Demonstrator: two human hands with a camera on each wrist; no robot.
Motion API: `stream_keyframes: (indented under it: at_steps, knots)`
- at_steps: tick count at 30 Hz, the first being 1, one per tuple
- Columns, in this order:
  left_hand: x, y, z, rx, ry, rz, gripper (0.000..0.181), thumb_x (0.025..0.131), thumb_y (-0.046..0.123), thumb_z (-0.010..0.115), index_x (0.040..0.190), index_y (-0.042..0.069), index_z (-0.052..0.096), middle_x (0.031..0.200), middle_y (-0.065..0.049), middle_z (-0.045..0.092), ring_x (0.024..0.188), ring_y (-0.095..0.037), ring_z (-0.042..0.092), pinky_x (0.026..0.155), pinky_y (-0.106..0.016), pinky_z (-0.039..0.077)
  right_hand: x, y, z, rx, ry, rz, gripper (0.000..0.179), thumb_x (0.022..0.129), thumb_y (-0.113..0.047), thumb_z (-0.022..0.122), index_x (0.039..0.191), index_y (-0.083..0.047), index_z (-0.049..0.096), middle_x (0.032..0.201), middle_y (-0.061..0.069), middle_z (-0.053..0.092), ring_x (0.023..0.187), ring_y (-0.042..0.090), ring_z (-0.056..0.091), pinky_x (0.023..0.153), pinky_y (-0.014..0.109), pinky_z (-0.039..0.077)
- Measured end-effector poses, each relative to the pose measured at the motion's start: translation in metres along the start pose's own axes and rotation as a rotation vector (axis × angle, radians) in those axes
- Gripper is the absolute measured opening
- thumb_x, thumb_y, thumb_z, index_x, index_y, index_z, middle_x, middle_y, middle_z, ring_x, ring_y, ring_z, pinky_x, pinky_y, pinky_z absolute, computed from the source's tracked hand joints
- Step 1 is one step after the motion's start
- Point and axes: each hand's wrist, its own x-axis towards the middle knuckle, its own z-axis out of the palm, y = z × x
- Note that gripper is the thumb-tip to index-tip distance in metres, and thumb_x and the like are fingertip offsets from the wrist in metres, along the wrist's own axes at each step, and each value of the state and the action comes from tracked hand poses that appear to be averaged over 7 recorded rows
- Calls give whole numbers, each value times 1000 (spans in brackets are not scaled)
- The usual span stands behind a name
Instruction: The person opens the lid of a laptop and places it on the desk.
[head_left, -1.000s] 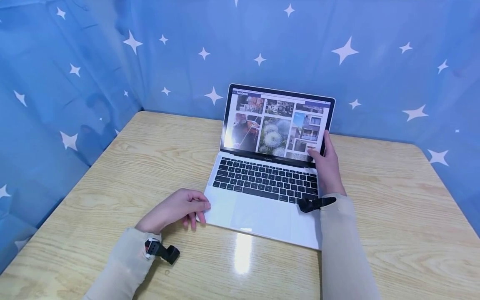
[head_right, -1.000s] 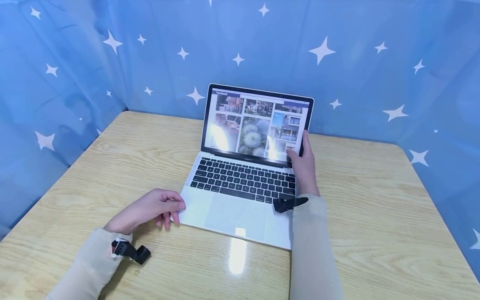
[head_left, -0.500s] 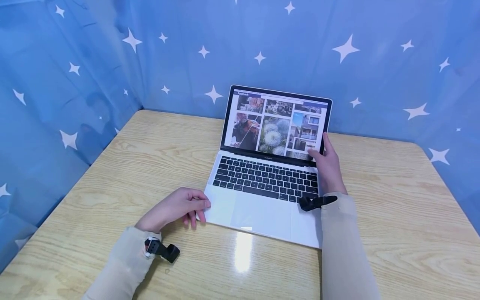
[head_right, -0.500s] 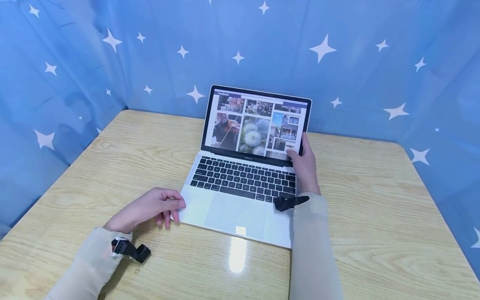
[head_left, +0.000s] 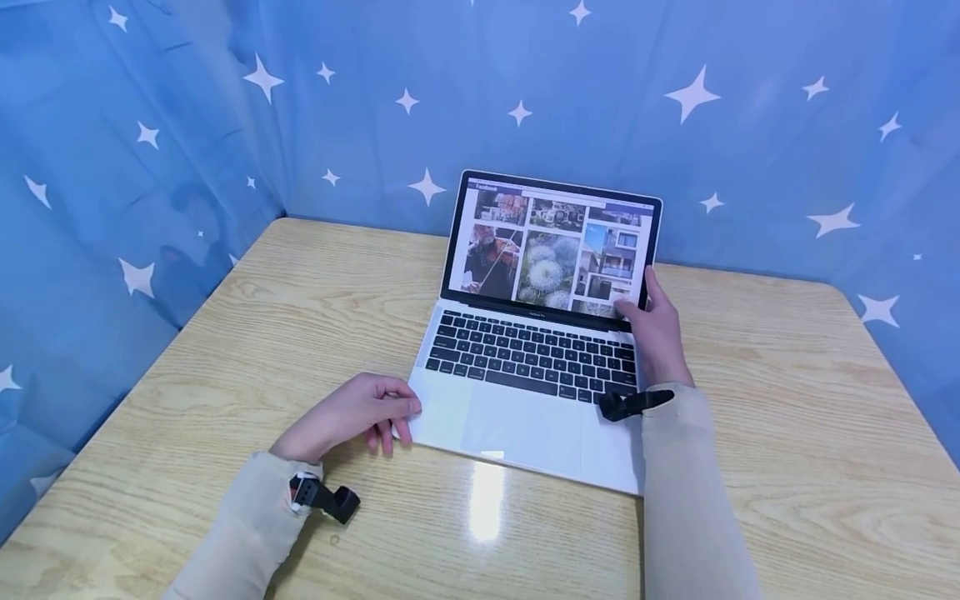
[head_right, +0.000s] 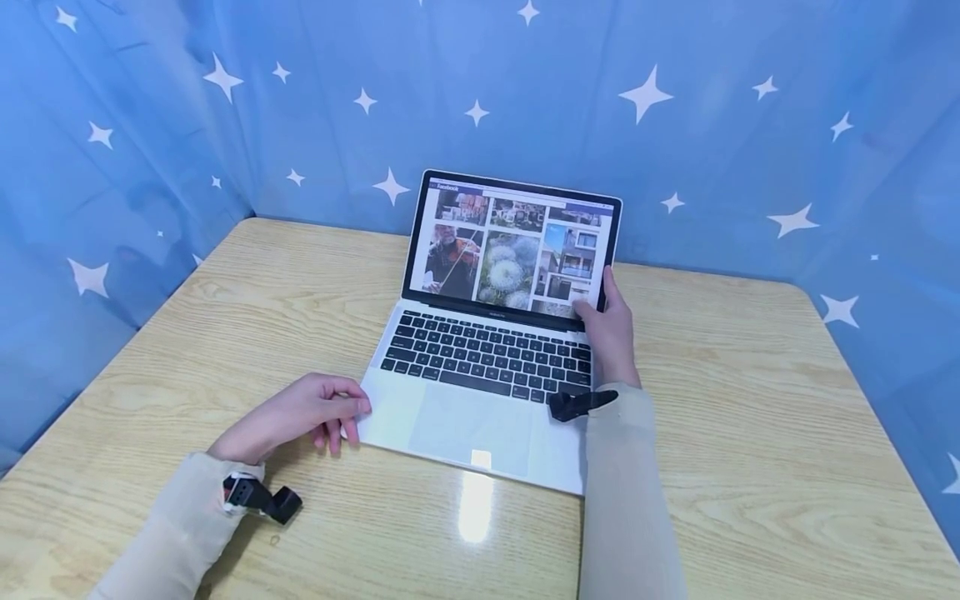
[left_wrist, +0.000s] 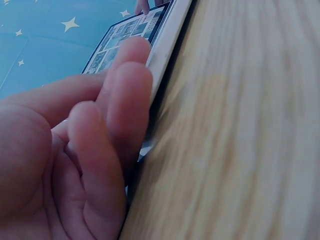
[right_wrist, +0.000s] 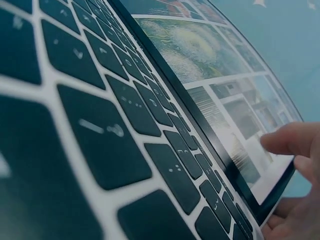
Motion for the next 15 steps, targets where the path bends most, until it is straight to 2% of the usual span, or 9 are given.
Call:
stream_keyframes:
  at_steps: [8, 15]
  knots:
    - [4, 0, 2, 13, -8, 1, 26, 86, 32, 59, 94, 8, 61, 73, -13, 66, 56, -28, 61, 45, -31, 47, 5, 6, -4, -91, 16, -22, 69, 90, -28, 53, 135, -47, 3, 146, -17, 9, 134, 11, 11, 107, 33, 11]
    - [4, -2, 0, 25, -16, 11, 24, 86, 32, 59, 95, 10, 62, 73, -13, 66, 56, -29, 61, 46, -32, 48, 6, 5, -2, -48, -2, -60, 65, 91, -31, 50, 135, -47, 4, 145, -20, 7, 133, 8, 10, 107, 31, 11]
